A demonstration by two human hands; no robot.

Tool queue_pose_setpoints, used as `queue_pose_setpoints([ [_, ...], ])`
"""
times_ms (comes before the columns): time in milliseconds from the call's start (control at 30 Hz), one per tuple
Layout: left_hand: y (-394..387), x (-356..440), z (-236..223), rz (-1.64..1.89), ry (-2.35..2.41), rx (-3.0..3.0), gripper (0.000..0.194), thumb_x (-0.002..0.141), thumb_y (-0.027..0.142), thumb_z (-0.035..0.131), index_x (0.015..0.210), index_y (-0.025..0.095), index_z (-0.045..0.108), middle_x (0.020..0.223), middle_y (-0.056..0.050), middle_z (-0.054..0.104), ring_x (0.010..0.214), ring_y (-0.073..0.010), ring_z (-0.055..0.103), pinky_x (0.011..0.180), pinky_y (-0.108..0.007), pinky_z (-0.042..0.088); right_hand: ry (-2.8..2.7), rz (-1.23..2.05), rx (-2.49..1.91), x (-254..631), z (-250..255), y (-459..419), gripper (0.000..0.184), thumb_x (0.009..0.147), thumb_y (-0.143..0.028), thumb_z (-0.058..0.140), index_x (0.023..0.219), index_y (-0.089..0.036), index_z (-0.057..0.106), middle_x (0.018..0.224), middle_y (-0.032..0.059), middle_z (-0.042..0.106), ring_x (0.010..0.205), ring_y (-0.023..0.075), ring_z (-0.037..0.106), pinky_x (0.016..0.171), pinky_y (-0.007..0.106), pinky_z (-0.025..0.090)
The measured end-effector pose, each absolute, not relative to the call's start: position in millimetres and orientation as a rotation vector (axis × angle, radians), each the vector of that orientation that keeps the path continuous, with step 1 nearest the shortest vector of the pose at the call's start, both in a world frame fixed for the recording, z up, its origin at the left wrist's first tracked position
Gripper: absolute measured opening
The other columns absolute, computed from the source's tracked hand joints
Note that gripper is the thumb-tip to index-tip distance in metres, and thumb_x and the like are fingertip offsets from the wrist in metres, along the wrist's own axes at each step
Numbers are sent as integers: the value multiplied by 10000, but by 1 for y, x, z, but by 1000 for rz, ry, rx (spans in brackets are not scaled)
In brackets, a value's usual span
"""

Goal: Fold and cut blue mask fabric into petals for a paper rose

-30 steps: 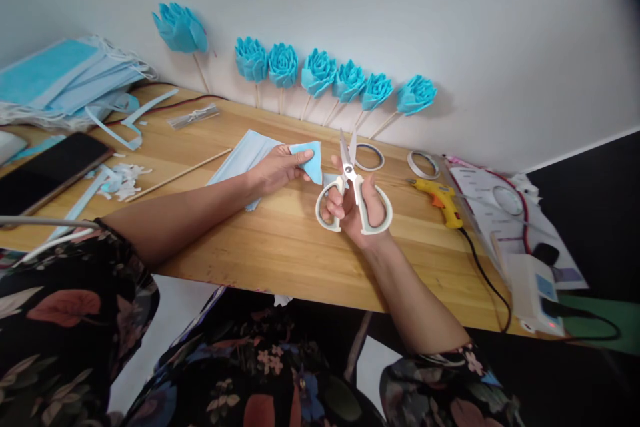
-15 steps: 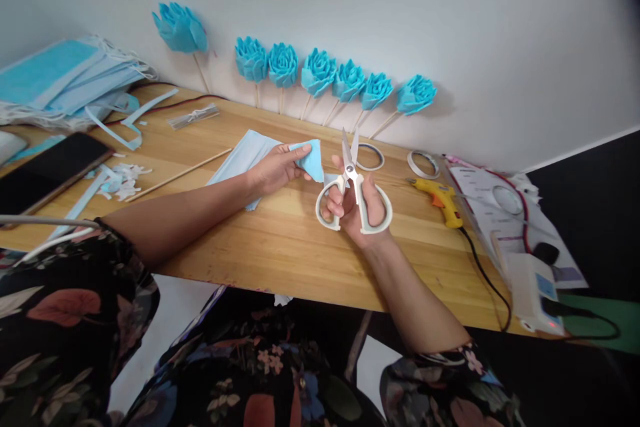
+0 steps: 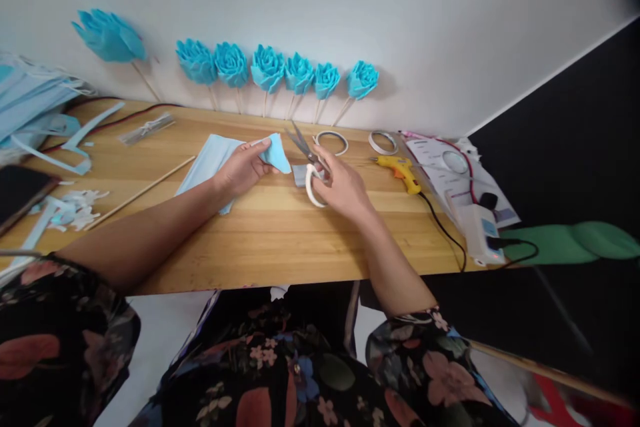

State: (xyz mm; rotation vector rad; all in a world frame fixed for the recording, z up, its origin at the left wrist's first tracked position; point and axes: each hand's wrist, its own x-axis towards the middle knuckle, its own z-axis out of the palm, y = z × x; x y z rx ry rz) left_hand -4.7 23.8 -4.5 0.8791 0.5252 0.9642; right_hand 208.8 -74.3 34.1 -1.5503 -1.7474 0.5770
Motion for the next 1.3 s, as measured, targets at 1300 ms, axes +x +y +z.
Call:
queue_pose_setpoints([
  [1300,16,15,30,825,852,1396,518,656,592,839,877,143,708,671,-19,679,574,-104,586,514,-210,427,-1273,921,-1228,202,23,-28,521,700,-678,739,635,-230,480,576,-50,485,554,107,466,536,259,435],
])
